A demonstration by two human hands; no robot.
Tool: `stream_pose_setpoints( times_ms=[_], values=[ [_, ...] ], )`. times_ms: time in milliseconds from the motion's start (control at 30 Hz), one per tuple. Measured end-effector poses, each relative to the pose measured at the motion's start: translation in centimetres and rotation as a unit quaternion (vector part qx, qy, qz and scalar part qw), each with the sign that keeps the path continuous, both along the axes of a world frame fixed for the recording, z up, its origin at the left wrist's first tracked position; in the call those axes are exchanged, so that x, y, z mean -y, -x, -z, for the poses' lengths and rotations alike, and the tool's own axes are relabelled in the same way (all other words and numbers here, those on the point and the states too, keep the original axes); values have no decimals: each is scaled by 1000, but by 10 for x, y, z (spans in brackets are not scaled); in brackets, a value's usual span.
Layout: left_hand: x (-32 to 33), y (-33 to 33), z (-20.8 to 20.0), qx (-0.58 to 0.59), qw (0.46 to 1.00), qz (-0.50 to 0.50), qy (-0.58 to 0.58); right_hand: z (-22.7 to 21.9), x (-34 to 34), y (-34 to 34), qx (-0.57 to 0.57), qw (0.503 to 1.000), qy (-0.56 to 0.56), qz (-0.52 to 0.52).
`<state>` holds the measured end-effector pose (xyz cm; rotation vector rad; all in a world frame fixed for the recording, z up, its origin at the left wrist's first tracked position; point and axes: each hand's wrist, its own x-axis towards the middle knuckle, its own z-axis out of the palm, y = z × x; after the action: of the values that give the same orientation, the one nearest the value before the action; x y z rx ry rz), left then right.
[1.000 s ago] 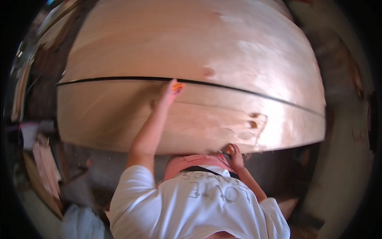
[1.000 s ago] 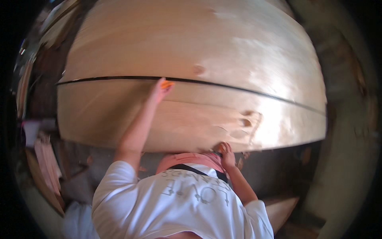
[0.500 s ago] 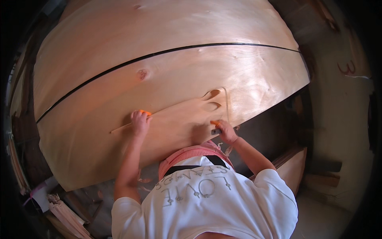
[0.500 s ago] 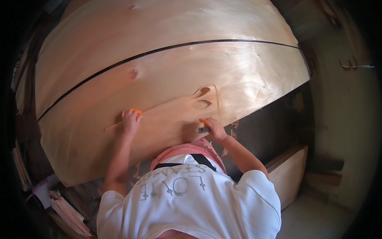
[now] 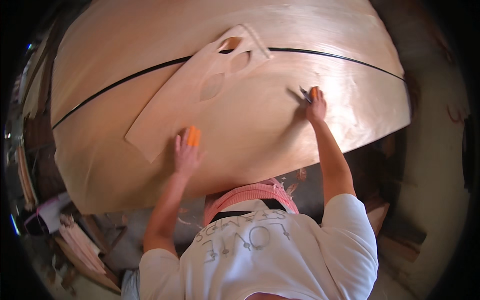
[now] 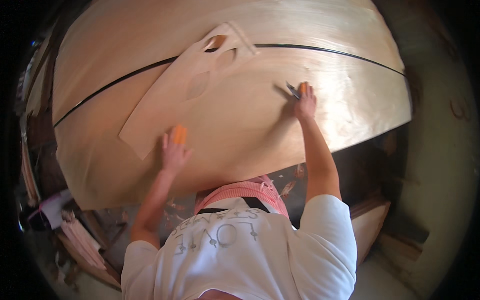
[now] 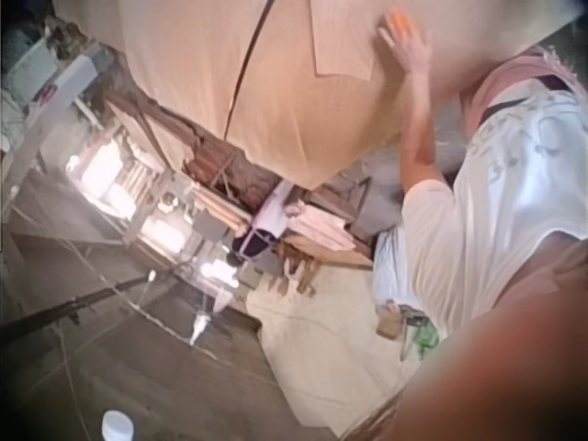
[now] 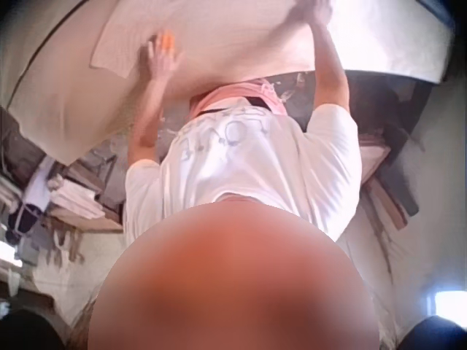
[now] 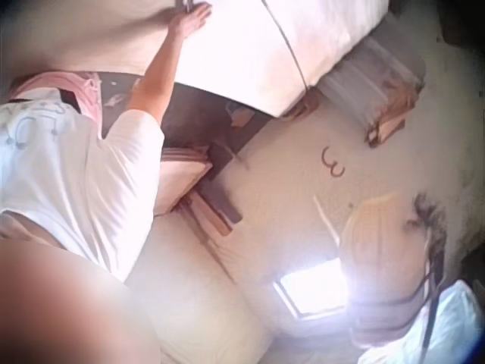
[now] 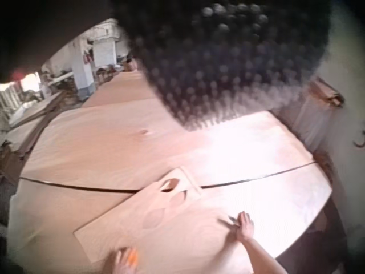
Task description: The person uses a utility knife and a flexible ruler to cut thin wood veneer sheets along curved lines. They repeatedly score the veneer, snap off cut sections, and stack the pieces. The process is repeated on multiple veneer sheets throughout the clip.
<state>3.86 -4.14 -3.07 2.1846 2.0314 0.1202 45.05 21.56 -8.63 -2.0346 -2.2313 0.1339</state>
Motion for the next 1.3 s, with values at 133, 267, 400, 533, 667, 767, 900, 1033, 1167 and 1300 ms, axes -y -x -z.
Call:
stream_pose_setpoints(
  times_ms=[133, 267, 400, 533, 667, 767, 900, 1033, 1167, 1300],
  values=[
    [40, -12, 0, 16, 997, -33, 75, -17, 21, -4, 60, 998, -10, -13],
    [64, -20, -2, 36, 993, -30, 109, -27, 62, -18, 68, 997, 23, -25],
    [101, -30, 0, 53, 991, -7, 125, -18, 119, -43, 46, 998, 33, -9],
    [86, -12, 7, 146, 988, -6, 60, -19, 120, -43, 50, 997, 49, 15],
    [73, 2, -6, 26, 991, -123, 43, -12, 117, -47, -8, 999, 4, 36],
    [66, 18, -2, -23, 995, -88, 35, -11, 77, -18, -269, 959, 9, 92],
    [62, 28, 7, -5, 998, -62, 1, -13, 27, 23, -556, 787, 162, 213],
    [69, 39, 11, 29, 998, -59, -8, -16, 1, 34, -499, 807, 191, 251],
    [68, 46, 22, 33, 995, -67, -70, -26, -27, 40, -448, 836, 220, 229],
    [60, 62, -5, 80, 988, -96, -93, -53, -47, 62, -572, 790, 146, 163]
  ],
)
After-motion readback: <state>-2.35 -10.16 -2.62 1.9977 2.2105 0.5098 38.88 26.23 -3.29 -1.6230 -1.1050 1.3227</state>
